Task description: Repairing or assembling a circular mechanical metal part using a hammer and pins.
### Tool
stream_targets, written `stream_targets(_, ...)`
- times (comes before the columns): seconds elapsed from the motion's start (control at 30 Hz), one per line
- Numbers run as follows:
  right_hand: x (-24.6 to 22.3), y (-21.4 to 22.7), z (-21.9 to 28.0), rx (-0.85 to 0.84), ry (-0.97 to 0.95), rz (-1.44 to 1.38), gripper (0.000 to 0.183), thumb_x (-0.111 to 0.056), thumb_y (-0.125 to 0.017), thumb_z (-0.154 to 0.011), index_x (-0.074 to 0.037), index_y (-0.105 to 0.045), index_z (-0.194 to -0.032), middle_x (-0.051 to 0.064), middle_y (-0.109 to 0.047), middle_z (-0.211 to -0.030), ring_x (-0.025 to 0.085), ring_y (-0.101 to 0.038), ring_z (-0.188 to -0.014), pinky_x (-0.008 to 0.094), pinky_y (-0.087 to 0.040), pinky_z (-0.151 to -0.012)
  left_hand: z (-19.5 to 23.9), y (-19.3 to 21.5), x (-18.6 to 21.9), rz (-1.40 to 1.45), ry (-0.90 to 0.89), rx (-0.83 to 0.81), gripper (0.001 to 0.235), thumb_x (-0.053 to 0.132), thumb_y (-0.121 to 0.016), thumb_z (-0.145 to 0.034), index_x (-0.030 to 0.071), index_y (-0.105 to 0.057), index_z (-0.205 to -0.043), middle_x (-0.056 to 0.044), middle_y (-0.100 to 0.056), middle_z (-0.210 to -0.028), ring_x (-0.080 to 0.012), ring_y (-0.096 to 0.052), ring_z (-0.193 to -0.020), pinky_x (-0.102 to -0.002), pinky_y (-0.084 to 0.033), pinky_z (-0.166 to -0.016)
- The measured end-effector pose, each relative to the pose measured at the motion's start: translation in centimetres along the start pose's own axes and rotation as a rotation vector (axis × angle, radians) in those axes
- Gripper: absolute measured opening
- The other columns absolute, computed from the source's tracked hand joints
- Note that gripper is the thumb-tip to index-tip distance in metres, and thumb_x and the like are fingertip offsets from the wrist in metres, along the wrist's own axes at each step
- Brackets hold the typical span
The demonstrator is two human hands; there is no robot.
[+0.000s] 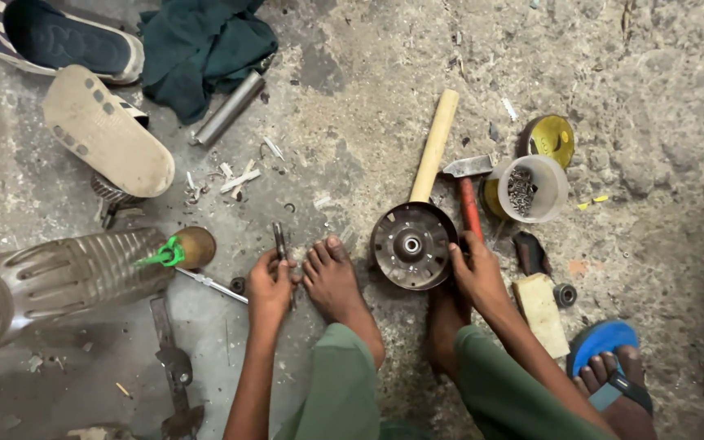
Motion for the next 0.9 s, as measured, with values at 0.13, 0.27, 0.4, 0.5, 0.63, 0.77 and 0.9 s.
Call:
stream_targets(0.13, 2.0, -1.1, -0.6, -0.003, 0.001, -0.102, 0.03, -0.027, -0.063, -0.098, -0.005, -0.06, -0.118, 0.025, -0.067, -0.08, 0.04, -0.069, -0.071, 0.048, -0.053, -0.066, 1.9, 1.2, 5.1, 0.08, 0.063, -0.027, 0.028, 0.013, -0.066, -0.091, 0.006, -0.064, -0.118, -0.011, -0.076, -0.09, -0.0238, -0.075, -0.068, -0.039, -0.059, -0.062)
stream_targets(0.27, 3.9, -1.8, -1.3, 0.02, 0.098, -0.03, 0.041, -0.031, -0.064, -0.098, -0.006, -0.057, -0.129, 0.027, -0.067, -0.087, 0.042, -0.068, -0.076, 0.05, -0.052, -0.067, 4.8, 3.5, 6.6, -0.309, 0.033, 0.151, 0.029, 0.015, -0.077, -0.084, 0.005, -0.068, -0.109, -0.011, -0.073, -0.081, -0.0233, -0.07, -0.069, -0.038, -0.057, -0.066)
stream_targets(0.4, 4.1, -2.0, -1.4, -0.018, 0.21, 0.04, 0.042, -0.033, -0.064, -0.1, -0.003, -0.059, -0.129, 0.028, -0.069, -0.099, 0.044, -0.068, -0.089, 0.051, -0.053, -0.076, 9.6, 6.7, 4.9, -0.074, 0.109, 0.284, 0.024, 0.015, -0.063, -0.094, 0.005, -0.064, -0.116, -0.007, -0.073, -0.082, -0.0205, -0.072, -0.071, -0.039, -0.058, -0.068)
stream_targets(0.5, 2.1, -0.7, -1.1, -0.053, 0.161, 0.05, 0.042, -0.033, -0.062, -0.102, -0.003, -0.061, -0.131, 0.029, -0.07, -0.1, 0.044, -0.069, -0.091, 0.051, -0.053, -0.078, 11.2, 10.1, 1.6, -0.121, 0.125, 0.387, 0.026, 0.011, -0.058, -0.097, 0.004, -0.064, -0.121, -0.011, -0.072, -0.079, -0.0219, -0.072, -0.072, -0.04, -0.057, -0.07)
stream_targets(0.63, 3.9, -2.1, -1.6, -0.066, 0.103, 0.082, 0.042, -0.033, -0.062, -0.102, -0.004, -0.062, -0.132, 0.029, -0.071, -0.097, 0.043, -0.07, -0.088, 0.051, -0.054, -0.078, 11.1, 12.0, -4.8, 0.193, 0.32, 0.469, 0.024, 0.013, -0.06, -0.094, 0.005, -0.064, -0.117, -0.012, -0.069, -0.089, -0.0282, -0.068, -0.072, -0.044, -0.062, -0.063)
stream_targets(0.77, 2.1, -0.2, -2.8, 0.001, 0.188, 0.134, 0.045, -0.032, -0.064, -0.097, -0.005, -0.06, -0.132, 0.028, -0.071, -0.096, 0.046, -0.07, -0.087, 0.052, -0.054, -0.076, 12.7, 11.9, -3.2, -0.208, 0.225, 0.413, 0.032, 0.016, -0.073, -0.085, 0.004, -0.061, -0.113, -0.018, -0.074, -0.088, -0.0346, -0.073, -0.078, -0.046, -0.057, -0.071)
stream_targets(0.9, -2.6, -0.9, -6.8, 0.017, 0.325, 0.082, 0.047, -0.028, -0.063, -0.094, -0.002, -0.056, -0.132, 0.028, -0.069, -0.089, 0.049, -0.068, -0.082, 0.054, -0.053, -0.067, 15.3, 8.9, -11.2, -0.287, 0.271, 0.307, 0.039, 0.023, -0.079, -0.074, 0.01, -0.065, -0.108, -0.016, -0.078, -0.088, -0.0346, -0.078, -0.08, -0.047, -0.06, -0.077)
Point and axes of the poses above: each hand's wrist, its own z-axis away from the middle knuckle, its own y-axis out of the back of the hand, x = y × z, the point moved 9 cm from there along -z, towards the middle knuckle
